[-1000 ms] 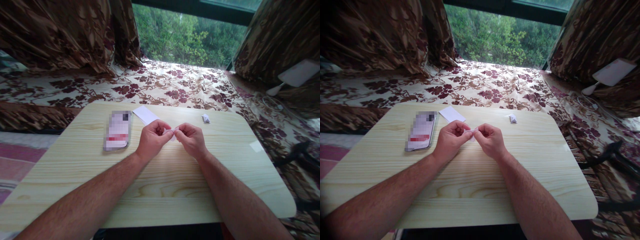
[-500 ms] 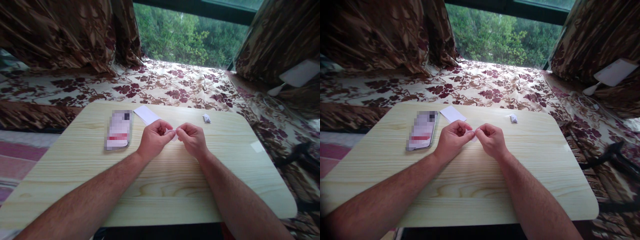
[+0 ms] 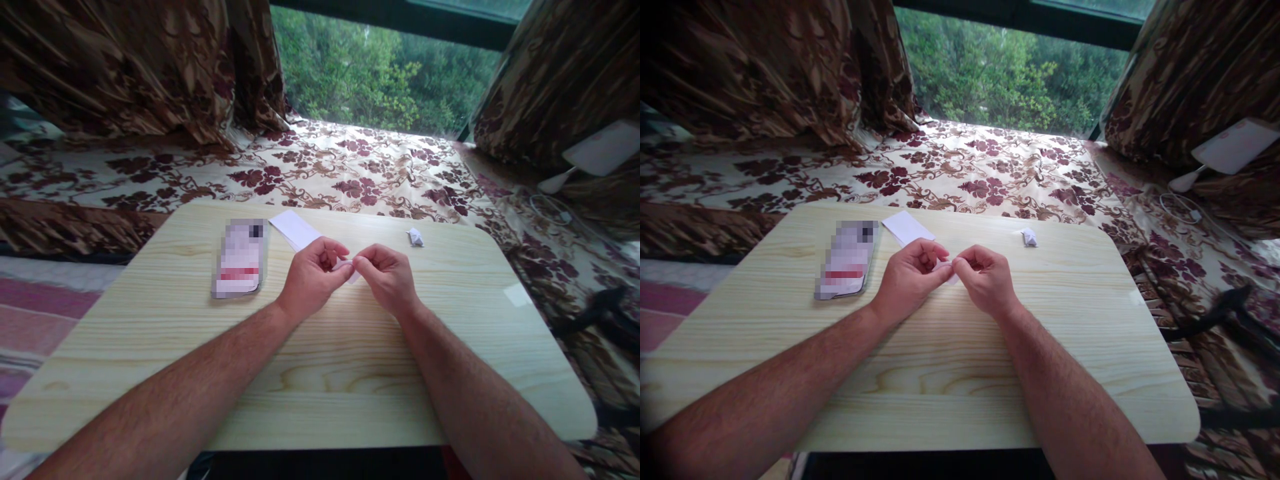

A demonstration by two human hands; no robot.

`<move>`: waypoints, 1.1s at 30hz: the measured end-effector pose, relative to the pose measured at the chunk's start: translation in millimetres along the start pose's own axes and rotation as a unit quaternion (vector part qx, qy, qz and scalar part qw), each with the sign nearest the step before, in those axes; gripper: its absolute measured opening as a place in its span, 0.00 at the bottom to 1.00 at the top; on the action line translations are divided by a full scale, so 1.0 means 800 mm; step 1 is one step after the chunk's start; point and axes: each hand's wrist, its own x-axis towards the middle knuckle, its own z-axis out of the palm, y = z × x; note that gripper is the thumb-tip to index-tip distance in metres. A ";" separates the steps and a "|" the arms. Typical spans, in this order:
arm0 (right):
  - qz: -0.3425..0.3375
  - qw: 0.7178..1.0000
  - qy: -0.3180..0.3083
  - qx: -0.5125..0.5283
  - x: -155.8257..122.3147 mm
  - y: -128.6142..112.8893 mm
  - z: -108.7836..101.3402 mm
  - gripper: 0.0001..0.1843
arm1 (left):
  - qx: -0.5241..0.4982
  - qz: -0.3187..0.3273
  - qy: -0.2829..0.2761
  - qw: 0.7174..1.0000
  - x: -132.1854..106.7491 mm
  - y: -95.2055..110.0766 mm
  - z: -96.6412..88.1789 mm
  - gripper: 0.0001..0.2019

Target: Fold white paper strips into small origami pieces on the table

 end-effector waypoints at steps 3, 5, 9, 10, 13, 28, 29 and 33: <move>-0.003 1.000 -0.001 -0.002 0.001 0.003 0.000 0.08 | -0.023 -0.008 -0.004 1.000 0.000 0.002 0.000 0.14; -0.010 1.000 0.000 0.000 0.001 0.003 -0.001 0.08 | -0.043 -0.015 -0.004 0.999 0.000 0.003 0.000 0.15; -0.019 1.000 0.002 0.001 0.001 0.002 -0.001 0.08 | -0.070 -0.029 0.001 0.997 0.001 0.002 0.000 0.16; -0.019 1.000 0.003 0.000 0.001 0.002 0.000 0.08 | -0.072 -0.030 0.002 0.997 0.001 0.002 0.000 0.15; -0.015 1.000 0.009 -0.010 0.001 0.001 0.000 0.09 | -0.076 -0.031 -0.001 0.997 0.002 0.002 0.000 0.15; -0.009 1.000 0.012 -0.021 0.001 0.010 0.001 0.08 | -0.055 -0.022 0.022 0.998 0.003 -0.003 -0.003 0.15; -0.010 1.000 0.013 -0.023 0.001 0.010 0.001 0.08 | -0.050 -0.020 0.022 0.998 0.003 -0.003 -0.003 0.15; -0.014 0.999 0.016 -0.026 0.001 0.009 0.000 0.07 | -0.044 -0.010 0.010 0.999 0.002 -0.003 -0.003 0.14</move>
